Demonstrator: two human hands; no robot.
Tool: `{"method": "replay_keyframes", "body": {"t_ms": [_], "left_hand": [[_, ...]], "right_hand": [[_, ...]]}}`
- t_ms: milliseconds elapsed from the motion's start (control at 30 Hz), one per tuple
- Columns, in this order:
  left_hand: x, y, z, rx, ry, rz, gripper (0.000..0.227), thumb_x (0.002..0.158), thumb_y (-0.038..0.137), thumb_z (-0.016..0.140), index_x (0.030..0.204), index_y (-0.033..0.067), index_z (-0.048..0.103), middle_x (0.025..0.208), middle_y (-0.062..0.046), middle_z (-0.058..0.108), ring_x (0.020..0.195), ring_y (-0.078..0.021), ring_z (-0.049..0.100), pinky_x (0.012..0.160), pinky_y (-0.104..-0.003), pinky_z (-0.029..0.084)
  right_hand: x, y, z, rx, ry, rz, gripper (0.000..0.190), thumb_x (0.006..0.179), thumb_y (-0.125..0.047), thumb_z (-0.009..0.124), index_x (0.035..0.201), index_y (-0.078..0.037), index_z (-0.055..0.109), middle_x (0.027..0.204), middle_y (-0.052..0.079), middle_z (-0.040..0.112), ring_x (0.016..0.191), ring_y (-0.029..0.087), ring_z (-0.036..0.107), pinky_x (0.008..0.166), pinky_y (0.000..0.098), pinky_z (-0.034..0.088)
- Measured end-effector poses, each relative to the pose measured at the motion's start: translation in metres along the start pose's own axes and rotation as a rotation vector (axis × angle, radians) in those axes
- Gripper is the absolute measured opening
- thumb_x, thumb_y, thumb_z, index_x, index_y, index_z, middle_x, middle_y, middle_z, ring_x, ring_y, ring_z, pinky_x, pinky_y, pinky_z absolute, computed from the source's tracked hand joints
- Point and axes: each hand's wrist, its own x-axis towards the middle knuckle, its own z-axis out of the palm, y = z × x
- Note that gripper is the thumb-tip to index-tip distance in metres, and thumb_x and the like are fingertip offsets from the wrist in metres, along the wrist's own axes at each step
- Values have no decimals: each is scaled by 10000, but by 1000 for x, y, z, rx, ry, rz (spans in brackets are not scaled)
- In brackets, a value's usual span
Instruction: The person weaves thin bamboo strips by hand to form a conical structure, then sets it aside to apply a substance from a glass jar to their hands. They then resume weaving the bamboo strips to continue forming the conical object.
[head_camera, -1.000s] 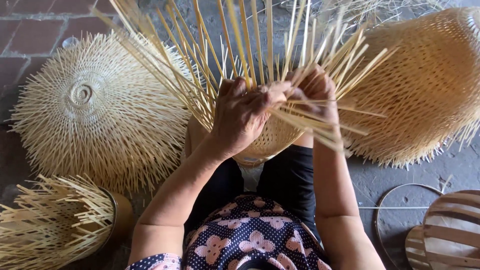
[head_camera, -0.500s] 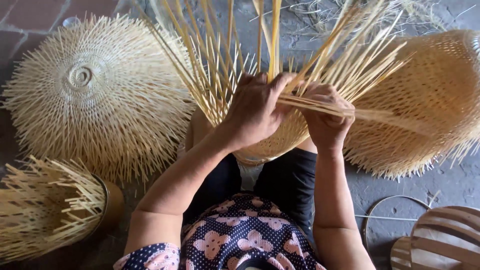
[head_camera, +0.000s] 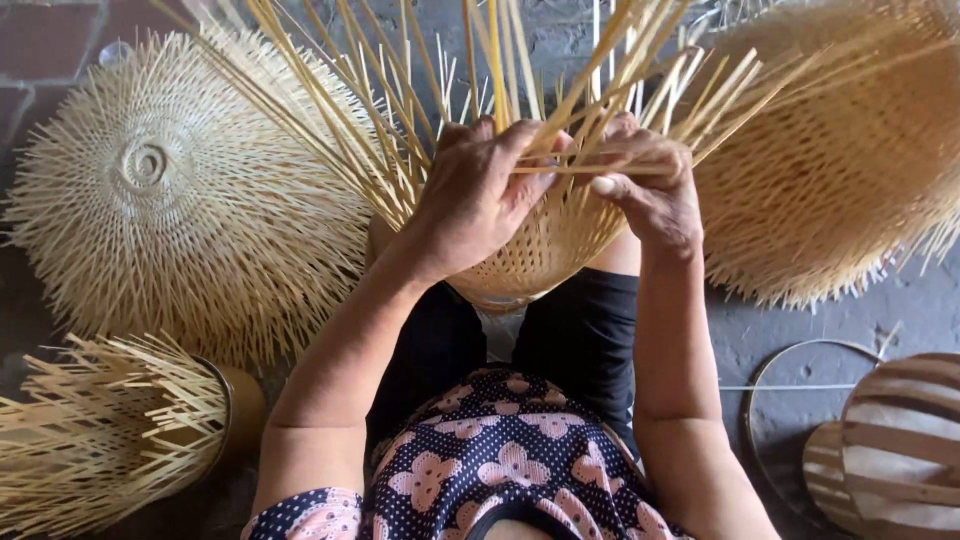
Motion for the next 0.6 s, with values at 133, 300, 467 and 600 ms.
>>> {"method": "replay_keyframes", "body": {"t_ms": [133, 300, 467, 600], "left_hand": [[1, 5, -13, 32, 36, 72, 385, 1004, 266, 772, 1302, 104, 590, 924, -14, 748, 720, -128, 560, 867, -340, 387], [-2, 10, -12, 28, 43, 31, 347, 933, 213, 887, 1186, 216, 649, 1025, 54, 767, 838, -104, 593, 919, -328, 371], [-7, 13, -6, 303, 182, 194, 449, 839, 37, 876, 1134, 308, 673, 991, 101, 742, 1020, -157, 601, 951, -346, 343], [-12, 9, -10, 144, 139, 155, 420, 858, 80, 885, 1161, 256, 653, 1071, 54, 766, 1001, -118, 648, 980, -331, 387]], "right_hand": [[2, 16, 0, -6, 28, -13, 226, 952, -266, 860, 994, -64, 766, 941, 33, 745, 991, 136, 641, 917, 314, 533], [10, 10, 6, 700, 279, 383, 363, 825, -232, 850, 1118, -21, 813, 907, 90, 742, 824, 186, 640, 786, 353, 555], [19, -27, 30, -820, -140, -86, 275, 868, -191, 879, 1102, -93, 770, 1105, 25, 640, 1042, 164, 608, 951, 304, 565], [23, -11, 23, 124, -95, 144, 332, 885, -137, 845, 1176, -127, 684, 1199, -25, 622, 1082, 95, 631, 1005, 304, 590]]}}
